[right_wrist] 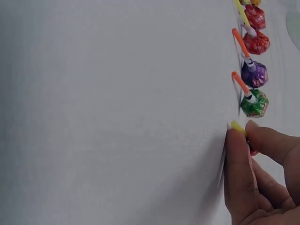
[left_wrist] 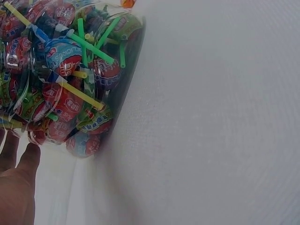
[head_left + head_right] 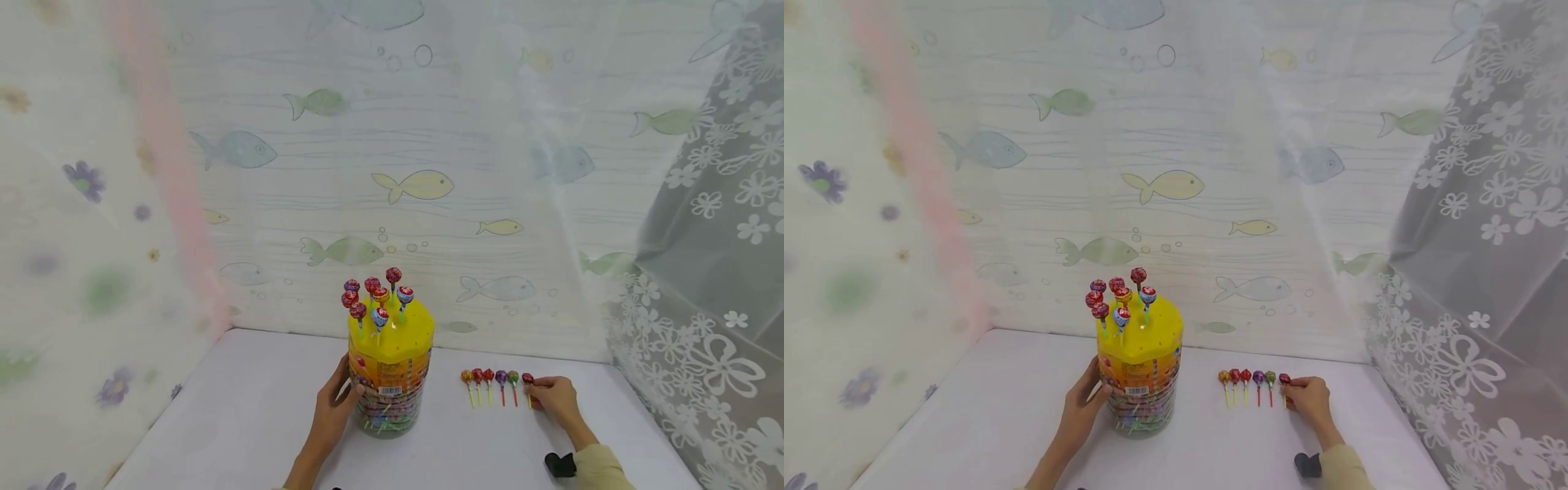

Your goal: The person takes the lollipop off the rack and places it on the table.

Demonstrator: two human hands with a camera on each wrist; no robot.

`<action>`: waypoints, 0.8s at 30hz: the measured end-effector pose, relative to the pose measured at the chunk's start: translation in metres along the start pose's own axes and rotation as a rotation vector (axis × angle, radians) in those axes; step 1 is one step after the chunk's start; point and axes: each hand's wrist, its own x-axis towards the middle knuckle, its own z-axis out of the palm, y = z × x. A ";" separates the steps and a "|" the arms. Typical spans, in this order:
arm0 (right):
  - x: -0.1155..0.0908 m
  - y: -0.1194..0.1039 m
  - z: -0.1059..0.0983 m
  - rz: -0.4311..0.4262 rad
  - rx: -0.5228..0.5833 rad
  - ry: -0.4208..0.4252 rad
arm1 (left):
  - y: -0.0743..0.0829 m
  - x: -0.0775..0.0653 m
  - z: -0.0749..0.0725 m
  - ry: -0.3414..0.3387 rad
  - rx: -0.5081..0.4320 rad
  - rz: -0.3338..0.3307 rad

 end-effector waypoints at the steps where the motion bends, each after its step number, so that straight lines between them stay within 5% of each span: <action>1: 0.001 0.000 0.000 -0.002 -0.005 -0.002 | 0.000 0.000 0.000 0.001 -0.002 -0.002; 11: 0.006 0.003 -0.001 -0.026 0.007 -0.009 | 0.002 -0.001 0.003 0.004 -0.003 -0.015; 19: -0.015 -0.011 -0.007 0.003 -0.073 -0.075 | 0.002 -0.003 0.005 0.000 0.019 -0.007; 24: -0.030 -0.029 -0.006 -0.049 -0.111 -0.101 | 0.002 -0.005 0.007 0.017 0.051 0.014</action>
